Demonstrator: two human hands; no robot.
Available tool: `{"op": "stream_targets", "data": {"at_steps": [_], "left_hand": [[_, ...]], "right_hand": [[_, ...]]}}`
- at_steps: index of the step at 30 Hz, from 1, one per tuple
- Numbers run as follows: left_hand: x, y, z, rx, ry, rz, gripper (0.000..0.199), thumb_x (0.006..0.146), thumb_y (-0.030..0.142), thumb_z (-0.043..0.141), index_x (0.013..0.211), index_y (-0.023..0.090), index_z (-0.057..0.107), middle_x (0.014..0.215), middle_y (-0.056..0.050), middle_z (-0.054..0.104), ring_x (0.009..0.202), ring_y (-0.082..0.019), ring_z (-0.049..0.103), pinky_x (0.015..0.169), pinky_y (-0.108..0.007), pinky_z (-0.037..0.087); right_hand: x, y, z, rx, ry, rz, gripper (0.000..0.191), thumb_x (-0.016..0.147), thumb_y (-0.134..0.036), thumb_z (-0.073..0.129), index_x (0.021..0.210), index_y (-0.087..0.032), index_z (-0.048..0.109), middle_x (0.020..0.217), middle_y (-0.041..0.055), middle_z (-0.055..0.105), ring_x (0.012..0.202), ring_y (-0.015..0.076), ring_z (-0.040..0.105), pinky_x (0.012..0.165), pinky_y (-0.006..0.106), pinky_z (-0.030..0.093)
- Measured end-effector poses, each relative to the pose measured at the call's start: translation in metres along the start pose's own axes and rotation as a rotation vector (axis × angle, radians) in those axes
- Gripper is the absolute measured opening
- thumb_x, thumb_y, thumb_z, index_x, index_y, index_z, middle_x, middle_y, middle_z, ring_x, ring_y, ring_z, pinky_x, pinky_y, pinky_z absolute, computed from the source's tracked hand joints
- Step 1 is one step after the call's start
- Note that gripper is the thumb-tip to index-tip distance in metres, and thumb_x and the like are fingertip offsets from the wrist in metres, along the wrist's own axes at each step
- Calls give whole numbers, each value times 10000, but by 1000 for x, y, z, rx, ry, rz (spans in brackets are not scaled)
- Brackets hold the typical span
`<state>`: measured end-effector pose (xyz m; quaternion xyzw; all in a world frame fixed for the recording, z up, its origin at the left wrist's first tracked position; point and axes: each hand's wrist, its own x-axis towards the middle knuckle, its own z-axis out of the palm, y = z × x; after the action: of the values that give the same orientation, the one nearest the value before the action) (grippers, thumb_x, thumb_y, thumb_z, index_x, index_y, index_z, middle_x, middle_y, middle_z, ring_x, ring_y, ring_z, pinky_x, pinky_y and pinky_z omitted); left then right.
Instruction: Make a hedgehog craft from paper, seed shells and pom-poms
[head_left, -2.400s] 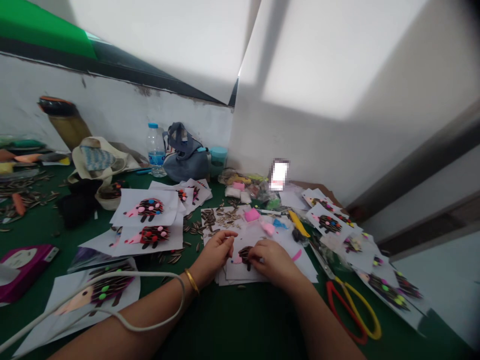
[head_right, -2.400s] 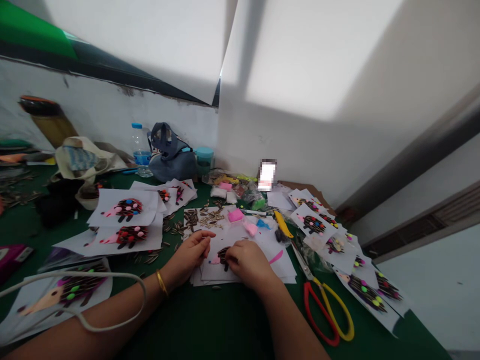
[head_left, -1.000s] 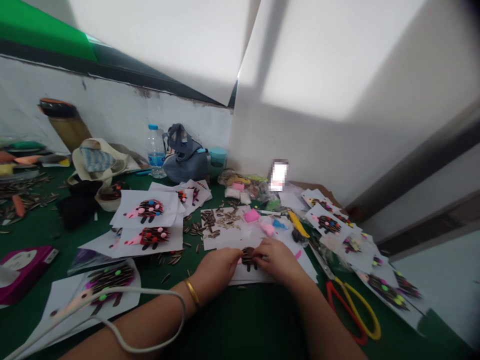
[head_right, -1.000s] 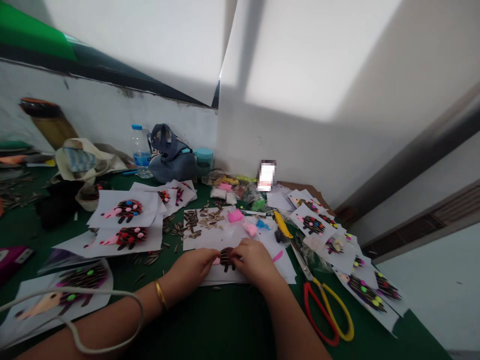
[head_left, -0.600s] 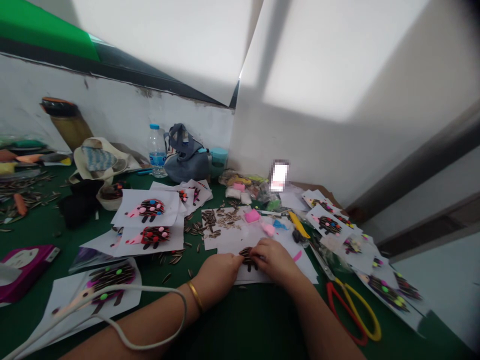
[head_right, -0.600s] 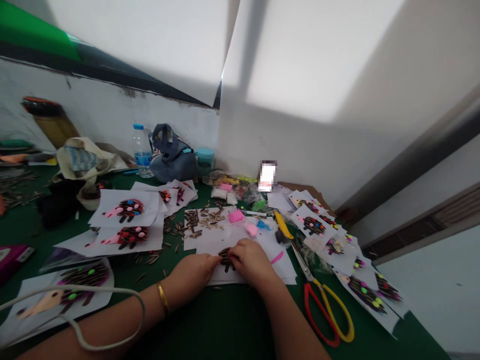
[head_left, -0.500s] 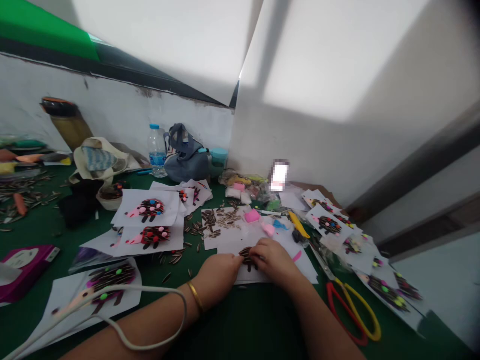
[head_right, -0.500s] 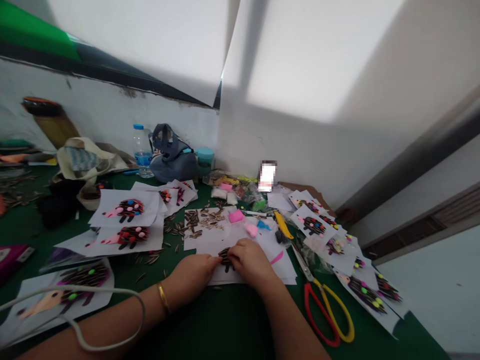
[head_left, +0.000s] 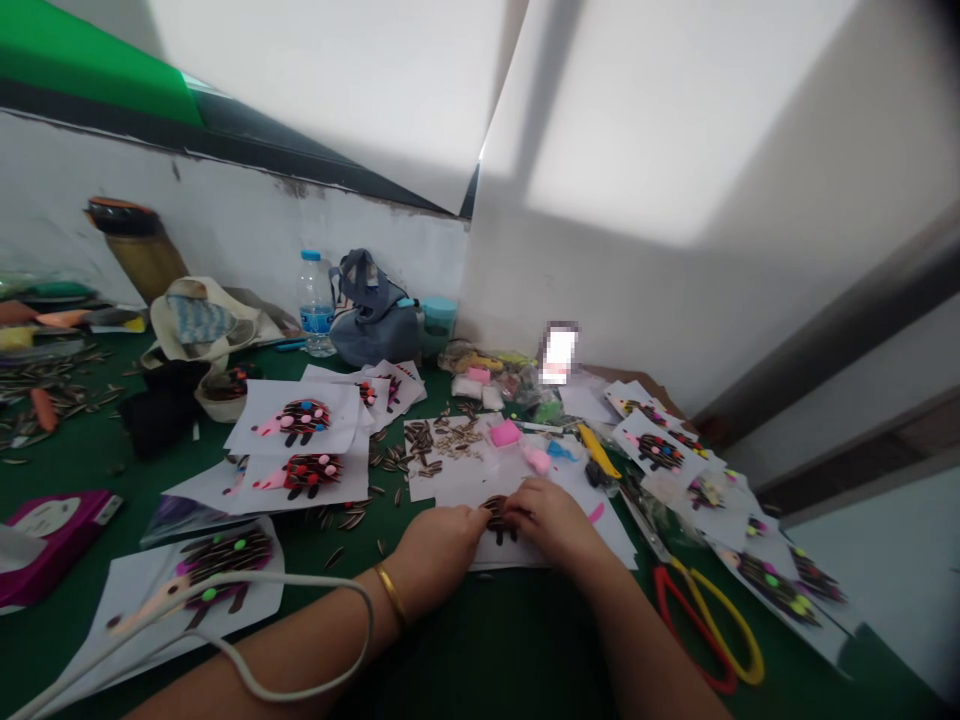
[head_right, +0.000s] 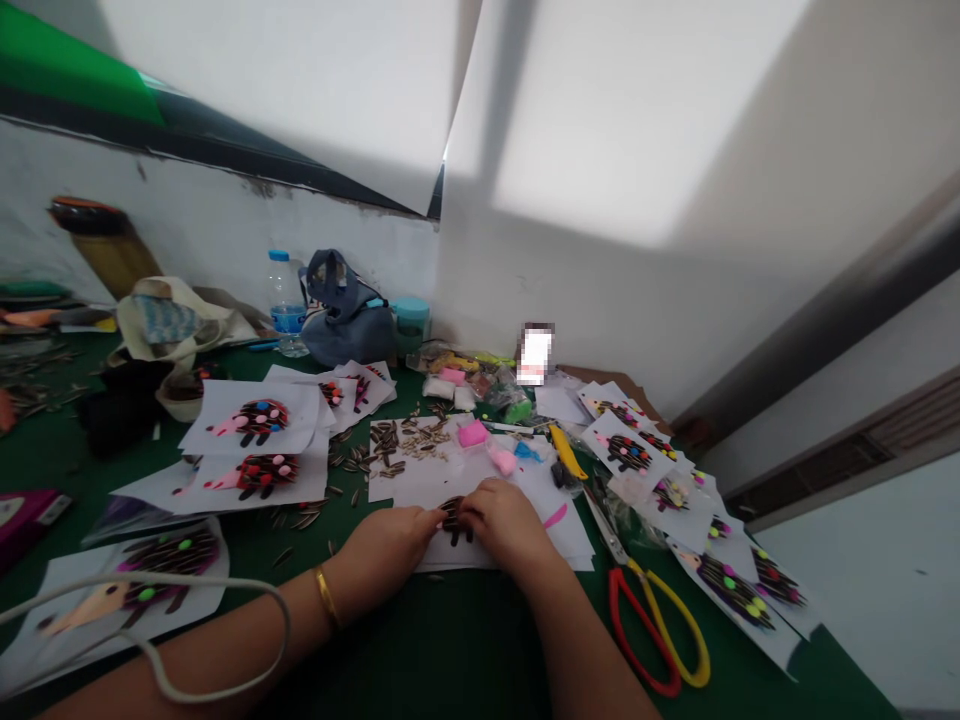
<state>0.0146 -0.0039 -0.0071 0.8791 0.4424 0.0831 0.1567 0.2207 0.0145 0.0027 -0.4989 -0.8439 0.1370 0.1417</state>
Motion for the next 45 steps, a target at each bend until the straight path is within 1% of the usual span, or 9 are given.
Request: {"op": "stream_targets", "data": {"at_steps": [6, 10, 13, 18, 23, 26, 33, 40, 45], "left_hand": [[6, 3, -8, -820, 164, -171, 276, 897, 323, 417, 1084, 206, 582, 751, 1, 606, 656, -134, 547, 616, -247, 415], [8, 6, -8, -1488, 26, -285, 397, 825, 249, 428, 1208, 167, 494, 563, 92, 401, 397, -59, 269, 401, -193, 194], [8, 8, -7, -1668, -55, -243, 549, 794, 250, 508, 1328, 182, 398, 582, 95, 451, 362, -34, 241, 378, -184, 149], [8, 9, -3, -1620, -62, -266, 759, 810, 450, 581, 1440, 193, 248, 576, 75, 517, 339, -25, 266, 371, -172, 126], [6, 11, -6, -1594, -87, -298, 609, 844, 506, 516, 1346, 177, 412, 587, 52, 533, 370, -30, 233, 387, -189, 123], [3, 10, -12, -1629, -166, -317, 530, 873, 583, 418, 1182, 174, 553, 470, 97, 358, 384, -47, 160, 400, -203, 104], [3, 9, -14, -1660, -228, -397, 591, 810, 706, 410, 983, 164, 568, 456, 124, 258, 364, -38, 131, 410, -211, 47], [8, 3, -9, -1585, -67, -397, 306, 813, 446, 541, 904, 154, 546, 705, 48, 532, 381, -13, 228, 382, -195, 85], [15, -10, -4, -1103, 156, -406, 295, 851, 394, 442, 917, 162, 612, 574, 62, 458, 473, -89, 406, 446, -203, 288]], "right_hand": [[-4, -15, -7, 212, 169, 6, 160, 901, -249, 548, 927, -225, 703, 870, 34, 648, 859, 169, 578, 797, 284, 431], [-3, -30, 0, 356, 175, -54, 187, 908, -238, 530, 1029, -227, 673, 949, 44, 642, 925, 174, 575, 834, 290, 436], [-3, -36, 2, 451, 166, -74, 181, 917, -230, 514, 1013, -218, 668, 969, 42, 642, 951, 169, 573, 865, 290, 428], [-3, -38, -3, 548, 91, -92, 229, 929, -252, 502, 787, -199, 674, 779, 12, 622, 850, 153, 584, 848, 275, 431], [-3, -37, -3, 584, 82, -17, 98, 833, -240, 616, 840, -203, 706, 819, 21, 611, 801, 154, 588, 759, 261, 465], [-4, -37, 0, 592, 77, -18, 137, 792, -206, 643, 910, -212, 715, 894, 31, 624, 836, 160, 596, 768, 264, 471], [-4, -40, 6, 460, 66, -26, 131, 788, -148, 644, 868, -224, 715, 908, 25, 634, 902, 163, 593, 827, 273, 450], [-2, -22, -4, 456, 256, 85, 110, 841, -221, 578, 768, -194, 656, 782, 18, 628, 767, 153, 576, 705, 256, 442], [2, 6, 1, 277, 284, 206, 93, 801, -210, 571, 762, -194, 654, 802, 25, 651, 790, 173, 575, 711, 277, 426]]}}
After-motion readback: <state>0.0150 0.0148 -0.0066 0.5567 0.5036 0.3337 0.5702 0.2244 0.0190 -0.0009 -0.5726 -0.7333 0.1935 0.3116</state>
